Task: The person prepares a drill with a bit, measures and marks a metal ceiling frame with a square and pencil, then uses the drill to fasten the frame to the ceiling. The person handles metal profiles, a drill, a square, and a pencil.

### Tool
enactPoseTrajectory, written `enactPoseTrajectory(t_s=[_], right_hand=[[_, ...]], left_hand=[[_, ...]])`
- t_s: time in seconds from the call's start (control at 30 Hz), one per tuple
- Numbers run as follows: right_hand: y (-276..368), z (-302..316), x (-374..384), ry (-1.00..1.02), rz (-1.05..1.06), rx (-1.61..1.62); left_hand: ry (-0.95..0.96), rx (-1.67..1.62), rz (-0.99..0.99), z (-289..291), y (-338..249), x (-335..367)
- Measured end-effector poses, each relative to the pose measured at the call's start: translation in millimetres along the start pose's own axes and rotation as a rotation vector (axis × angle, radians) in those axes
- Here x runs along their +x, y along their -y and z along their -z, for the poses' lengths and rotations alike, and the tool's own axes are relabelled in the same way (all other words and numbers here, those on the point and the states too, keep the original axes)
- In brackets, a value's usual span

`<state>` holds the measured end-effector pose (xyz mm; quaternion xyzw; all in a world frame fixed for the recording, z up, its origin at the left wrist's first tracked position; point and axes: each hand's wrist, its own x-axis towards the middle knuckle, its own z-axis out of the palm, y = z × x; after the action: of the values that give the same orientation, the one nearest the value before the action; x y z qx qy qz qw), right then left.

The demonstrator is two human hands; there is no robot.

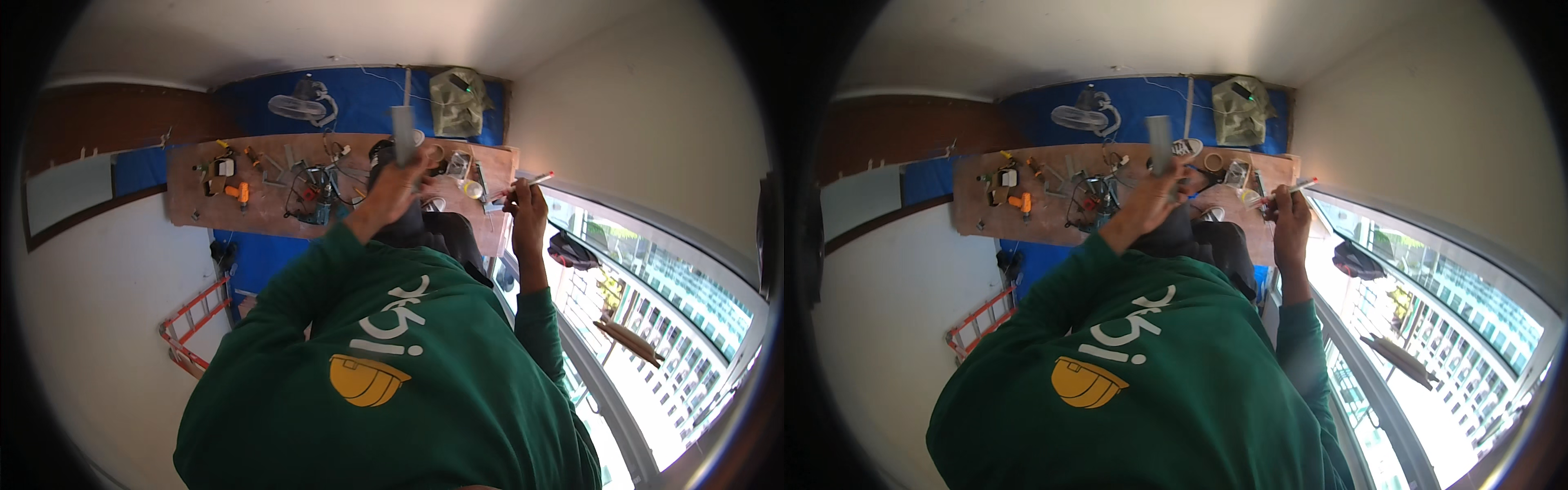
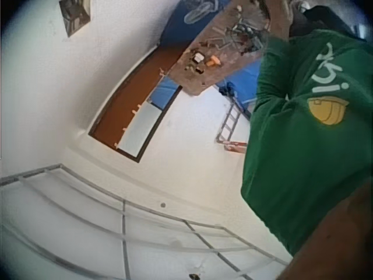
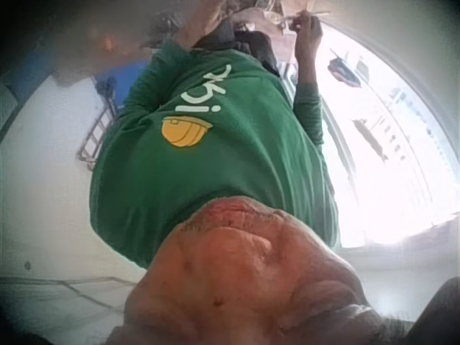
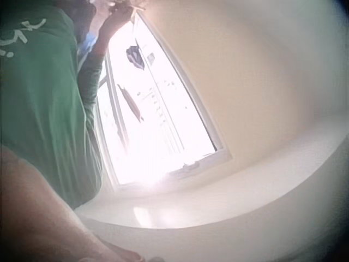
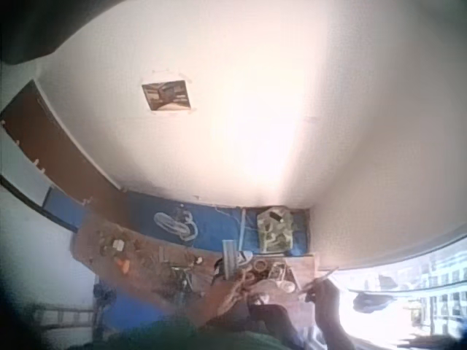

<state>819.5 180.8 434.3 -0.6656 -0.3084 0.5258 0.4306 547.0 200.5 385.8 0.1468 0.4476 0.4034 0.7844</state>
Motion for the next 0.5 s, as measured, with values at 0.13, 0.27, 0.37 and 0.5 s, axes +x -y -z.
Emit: enactPoseTrajectory(t_s=[0.13, 0.27, 0.37, 0.5], right_hand=[[-47.3, 38.7, 9.9, 0.074, -0.158, -0.202], [-144.5, 77.0, 22.4, 0.006, -0.223, -0.543], [-235.9, 100.2, 31.2, -0.084, -0.332, -0.626], [-348.7, 113.4, 39.9, -0.191, -0.512, -0.586]], left_hand=[[-0.278, 0.293, -0.102, 28.7, -56.6, -40.9], [-0.333, 0.409, -0.046, 57.1, -56.7, -28.8], [-0.316, 0.406, 0.023, 58.1, -36.5, -4.2], [-0.219, 0.304, 0.15, 49.7, -3.3, 44.2]])
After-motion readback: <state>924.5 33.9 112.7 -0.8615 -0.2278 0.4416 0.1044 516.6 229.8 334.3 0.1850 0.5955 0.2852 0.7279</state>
